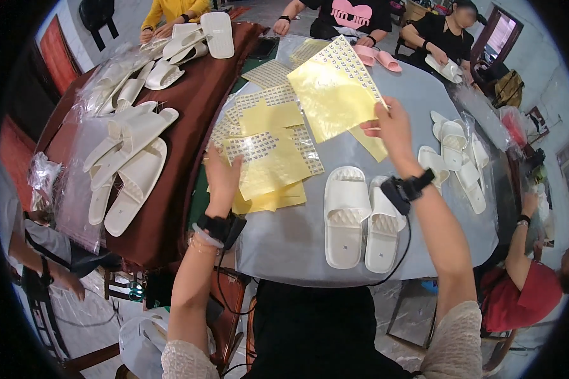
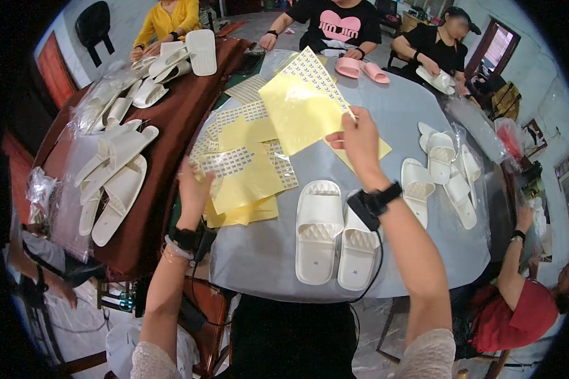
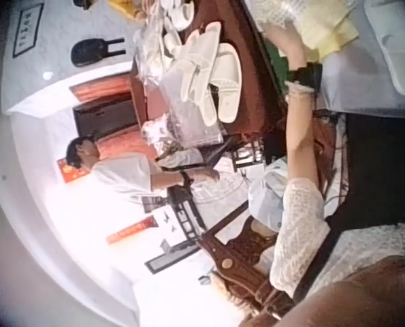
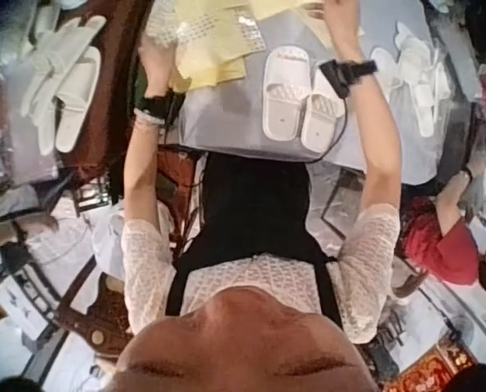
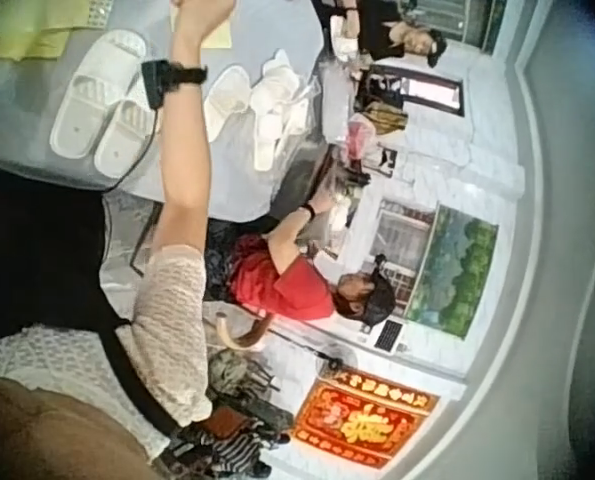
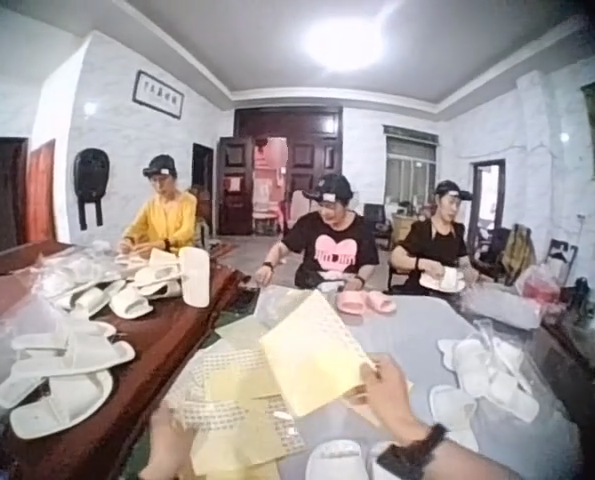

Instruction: Applying size labels to the insoles of white slippers.

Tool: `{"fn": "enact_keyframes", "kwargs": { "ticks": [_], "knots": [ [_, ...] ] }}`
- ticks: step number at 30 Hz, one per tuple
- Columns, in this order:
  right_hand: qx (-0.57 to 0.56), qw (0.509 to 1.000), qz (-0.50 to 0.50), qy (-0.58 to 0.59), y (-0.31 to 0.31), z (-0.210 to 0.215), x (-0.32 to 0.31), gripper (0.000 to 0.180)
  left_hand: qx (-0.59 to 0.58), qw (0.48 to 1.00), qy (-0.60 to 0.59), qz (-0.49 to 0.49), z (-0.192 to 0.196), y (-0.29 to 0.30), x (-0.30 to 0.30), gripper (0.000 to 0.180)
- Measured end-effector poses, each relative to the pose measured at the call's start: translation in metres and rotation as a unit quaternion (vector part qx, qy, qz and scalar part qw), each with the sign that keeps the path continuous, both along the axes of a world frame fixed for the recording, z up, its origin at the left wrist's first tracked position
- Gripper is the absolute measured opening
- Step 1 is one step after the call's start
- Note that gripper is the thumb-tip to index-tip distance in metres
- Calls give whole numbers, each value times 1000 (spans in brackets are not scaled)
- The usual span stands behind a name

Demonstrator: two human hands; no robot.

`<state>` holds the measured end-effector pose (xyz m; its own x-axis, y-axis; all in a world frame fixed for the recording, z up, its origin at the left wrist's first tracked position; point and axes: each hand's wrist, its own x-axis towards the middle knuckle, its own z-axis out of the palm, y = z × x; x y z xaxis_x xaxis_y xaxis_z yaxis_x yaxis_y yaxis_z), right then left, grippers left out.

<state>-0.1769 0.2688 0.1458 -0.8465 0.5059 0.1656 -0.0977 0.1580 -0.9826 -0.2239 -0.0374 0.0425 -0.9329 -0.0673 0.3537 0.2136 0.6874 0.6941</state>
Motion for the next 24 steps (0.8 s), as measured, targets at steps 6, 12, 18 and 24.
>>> {"fn": "enact_keyframes", "kwargs": {
  "ticks": [6,12,18,24],
  "knots": [
    [6,975,173,-137,33,16,111,27,435,842,-197,-251,42,21,75,54],
    [11,925,258,-277,21,-26,171,21,464,720,-386,-344,39,40,128,46],
    [-5,938,255,-234,10,-63,185,18,360,768,-466,-251,11,43,160,31],
    [112,969,160,-149,-20,-75,175,21,437,744,-465,-199,-5,25,178,27]
  ]
}}
